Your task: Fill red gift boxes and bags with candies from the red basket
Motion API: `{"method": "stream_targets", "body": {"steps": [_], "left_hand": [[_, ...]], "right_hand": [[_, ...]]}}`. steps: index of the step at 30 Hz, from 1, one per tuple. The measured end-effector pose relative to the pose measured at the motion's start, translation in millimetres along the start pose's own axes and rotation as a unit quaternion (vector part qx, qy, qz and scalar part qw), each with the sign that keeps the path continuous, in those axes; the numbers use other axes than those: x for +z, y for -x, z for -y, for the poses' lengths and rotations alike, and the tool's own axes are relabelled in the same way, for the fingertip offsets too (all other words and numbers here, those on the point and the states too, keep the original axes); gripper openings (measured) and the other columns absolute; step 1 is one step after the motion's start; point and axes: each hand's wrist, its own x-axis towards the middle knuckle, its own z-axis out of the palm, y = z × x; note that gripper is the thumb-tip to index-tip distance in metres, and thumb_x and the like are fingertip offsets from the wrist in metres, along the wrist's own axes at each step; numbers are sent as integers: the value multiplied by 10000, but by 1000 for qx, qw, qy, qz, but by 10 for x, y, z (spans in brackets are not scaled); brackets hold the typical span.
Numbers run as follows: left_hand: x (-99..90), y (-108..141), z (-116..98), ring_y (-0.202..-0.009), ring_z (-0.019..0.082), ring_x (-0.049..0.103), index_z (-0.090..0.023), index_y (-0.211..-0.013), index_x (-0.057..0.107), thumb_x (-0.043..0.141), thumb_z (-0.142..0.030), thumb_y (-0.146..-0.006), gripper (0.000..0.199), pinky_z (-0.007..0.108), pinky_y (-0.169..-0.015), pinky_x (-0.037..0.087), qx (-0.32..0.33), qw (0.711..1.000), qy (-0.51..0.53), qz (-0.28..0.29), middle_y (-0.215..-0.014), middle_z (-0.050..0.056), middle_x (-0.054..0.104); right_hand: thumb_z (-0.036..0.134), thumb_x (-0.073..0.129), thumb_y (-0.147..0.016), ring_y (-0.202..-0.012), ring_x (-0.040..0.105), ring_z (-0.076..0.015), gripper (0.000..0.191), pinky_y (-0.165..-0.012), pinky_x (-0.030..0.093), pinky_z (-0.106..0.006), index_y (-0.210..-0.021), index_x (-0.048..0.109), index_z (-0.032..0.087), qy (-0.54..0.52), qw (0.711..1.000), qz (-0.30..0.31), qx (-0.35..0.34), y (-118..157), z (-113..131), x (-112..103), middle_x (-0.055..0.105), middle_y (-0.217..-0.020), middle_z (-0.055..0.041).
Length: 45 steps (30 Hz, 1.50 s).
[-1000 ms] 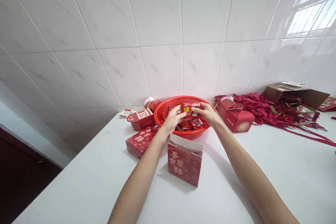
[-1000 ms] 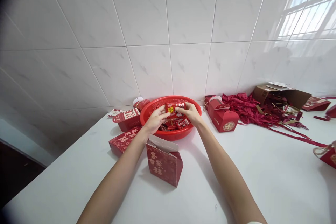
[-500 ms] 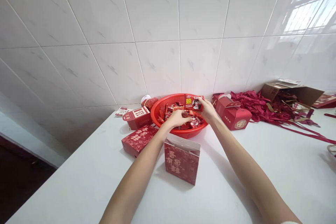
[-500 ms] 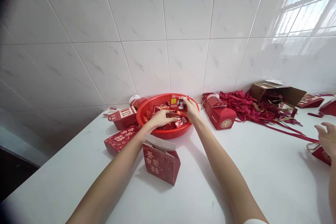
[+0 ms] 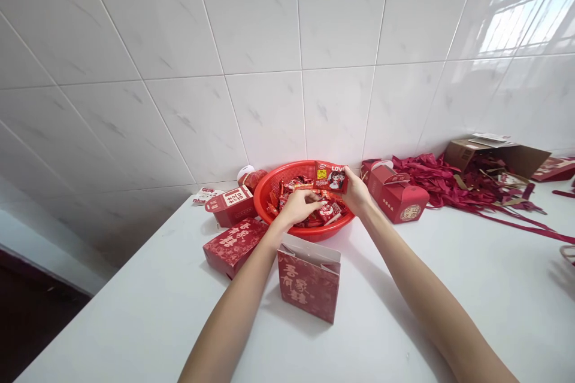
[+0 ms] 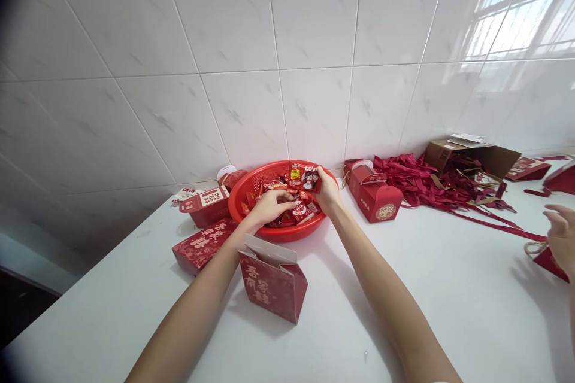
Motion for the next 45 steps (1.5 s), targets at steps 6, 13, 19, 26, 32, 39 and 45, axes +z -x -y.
{"method": "stream_targets", "body": {"steps": [6,13,19,26,32,39,45], "left_hand": [[-30,-3,9,-784,192,671,-170,-937,688,748,-172,-730,215,309,-782,507,-3,985,87,-152,-841,50,725],[-56,13,46,-780,162,638,-177,-1016,685,690,-165,-799,217,263,-747,480,-3,967,56,-247,-868,34,705],[-56,12,68,-832,184,673,-162,-961,708,703,-119,-783,183,296,-812,507,4,964,57,-259,-883,54,734],[-65,3,48,-904,199,700,-157,-868,711,620,16,-751,228,341,-898,531,-13,959,85,-268,-929,76,752],[-87,15,37,-934,198,694,-164,-879,725,561,57,-706,325,344,-931,522,-11,957,59,-283,-972,72,748],[-90,53,-40,-838,193,714,-166,-778,740,465,29,-691,348,316,-870,531,-28,962,60,-266,-800,38,758],[-87,68,-72,-830,196,722,-180,-810,765,435,-20,-689,386,295,-849,534,-67,963,37,-259,-749,25,761]], "right_hand": [[461,591,-896,-918,714,-237,250,-726,618,-366,-961,640,225,-74,996,-14,47,38,54,61,755,-945,-50],[350,517,-957,-862,722,-217,196,-651,619,-315,-938,661,218,-118,989,-19,91,123,169,114,758,-877,-39],[283,406,-1008,-803,722,-195,289,-670,629,-325,-913,668,205,-149,981,-36,118,166,242,169,757,-819,-25],[287,414,-1001,-832,722,-205,277,-698,633,-355,-916,665,208,-164,980,-36,109,134,200,134,756,-816,-19],[353,563,-945,-834,724,-206,184,-681,621,-327,-895,663,206,-158,984,-16,84,84,130,74,757,-854,-23],[298,653,-870,-779,720,-197,96,-629,615,-303,-880,682,206,-147,985,-47,79,100,122,110,757,-839,-20],[225,673,-820,-693,692,-161,32,-534,578,-240,-810,686,198,-140,984,-78,72,123,167,151,740,-779,-6]]}}
